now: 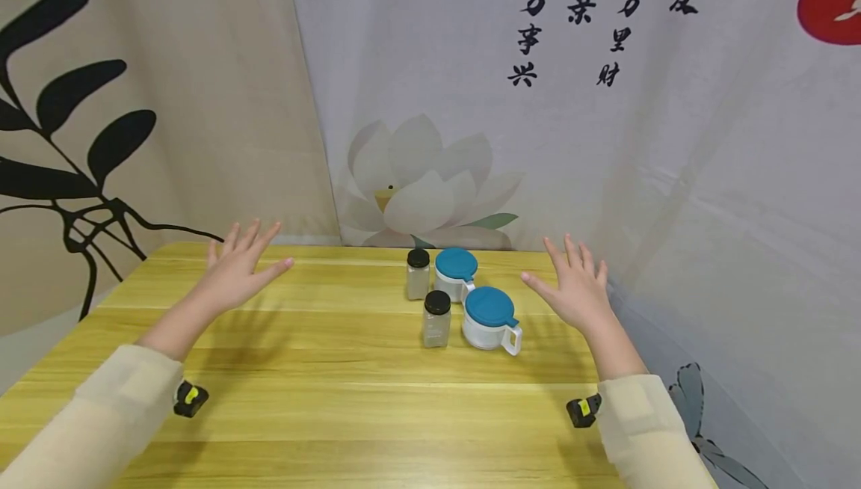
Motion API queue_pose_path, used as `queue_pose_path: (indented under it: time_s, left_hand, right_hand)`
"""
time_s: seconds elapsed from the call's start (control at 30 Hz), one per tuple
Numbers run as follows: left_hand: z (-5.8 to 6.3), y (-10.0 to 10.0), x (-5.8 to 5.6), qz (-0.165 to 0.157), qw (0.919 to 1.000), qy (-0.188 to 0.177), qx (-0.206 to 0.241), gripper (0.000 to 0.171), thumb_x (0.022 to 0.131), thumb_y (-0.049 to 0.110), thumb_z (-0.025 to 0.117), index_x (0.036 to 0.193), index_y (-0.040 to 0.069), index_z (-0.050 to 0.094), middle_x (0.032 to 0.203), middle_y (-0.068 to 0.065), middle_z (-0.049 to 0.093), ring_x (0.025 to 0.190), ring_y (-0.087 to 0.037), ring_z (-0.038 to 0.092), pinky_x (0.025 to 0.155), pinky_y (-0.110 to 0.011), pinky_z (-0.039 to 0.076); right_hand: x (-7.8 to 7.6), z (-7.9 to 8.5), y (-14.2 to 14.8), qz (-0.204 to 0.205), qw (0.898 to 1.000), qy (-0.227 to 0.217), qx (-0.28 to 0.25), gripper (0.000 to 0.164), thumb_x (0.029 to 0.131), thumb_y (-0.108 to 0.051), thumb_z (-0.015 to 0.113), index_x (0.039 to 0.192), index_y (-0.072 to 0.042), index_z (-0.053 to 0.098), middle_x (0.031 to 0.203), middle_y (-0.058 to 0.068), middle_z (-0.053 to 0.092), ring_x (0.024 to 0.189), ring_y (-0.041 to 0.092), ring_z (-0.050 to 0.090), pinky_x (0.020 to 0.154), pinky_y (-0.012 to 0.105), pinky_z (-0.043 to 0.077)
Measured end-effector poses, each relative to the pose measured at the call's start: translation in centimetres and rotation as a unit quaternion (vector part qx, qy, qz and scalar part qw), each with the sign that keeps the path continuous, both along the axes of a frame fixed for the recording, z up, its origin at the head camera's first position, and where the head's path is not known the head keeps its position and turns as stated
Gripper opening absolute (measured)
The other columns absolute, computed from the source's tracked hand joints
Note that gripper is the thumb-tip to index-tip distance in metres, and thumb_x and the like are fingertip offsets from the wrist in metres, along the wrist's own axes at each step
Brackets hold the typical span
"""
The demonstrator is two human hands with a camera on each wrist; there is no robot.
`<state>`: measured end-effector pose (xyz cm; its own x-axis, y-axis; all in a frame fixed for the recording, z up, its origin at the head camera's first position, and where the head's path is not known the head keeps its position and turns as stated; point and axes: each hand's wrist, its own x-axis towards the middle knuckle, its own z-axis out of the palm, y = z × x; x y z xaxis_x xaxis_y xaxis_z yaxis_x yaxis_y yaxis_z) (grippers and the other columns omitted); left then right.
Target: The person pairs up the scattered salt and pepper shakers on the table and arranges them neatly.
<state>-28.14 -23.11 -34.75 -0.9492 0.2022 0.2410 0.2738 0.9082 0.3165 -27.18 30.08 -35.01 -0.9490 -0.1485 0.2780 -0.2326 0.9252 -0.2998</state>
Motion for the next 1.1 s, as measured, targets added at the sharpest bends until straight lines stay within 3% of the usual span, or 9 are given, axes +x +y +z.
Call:
queue_pose_path:
  time_s: [1.1]
  left_hand:
    - [-1.5, 2.3, 1.3, -0.022, 0.9959, 0.014, 0.087, 0.080, 0.095, 0.060, 0.042, 0.155, 0.019, 0.011, 0.158, -0.016, -0.001, 0.140, -0.042, -0.010, 0.101, -0.066, -0.015]
  right_hand:
    - [1.9, -1.8, -1.2, 0.016, 0.995, 0.048, -0.081, 0.081, 0.093, -0.049, 0.055, 0.155, -0.016, 0.014, 0.156, 0.023, 0.006, 0.139, 0.047, 0.002, 0.101, 0.071, -0.004]
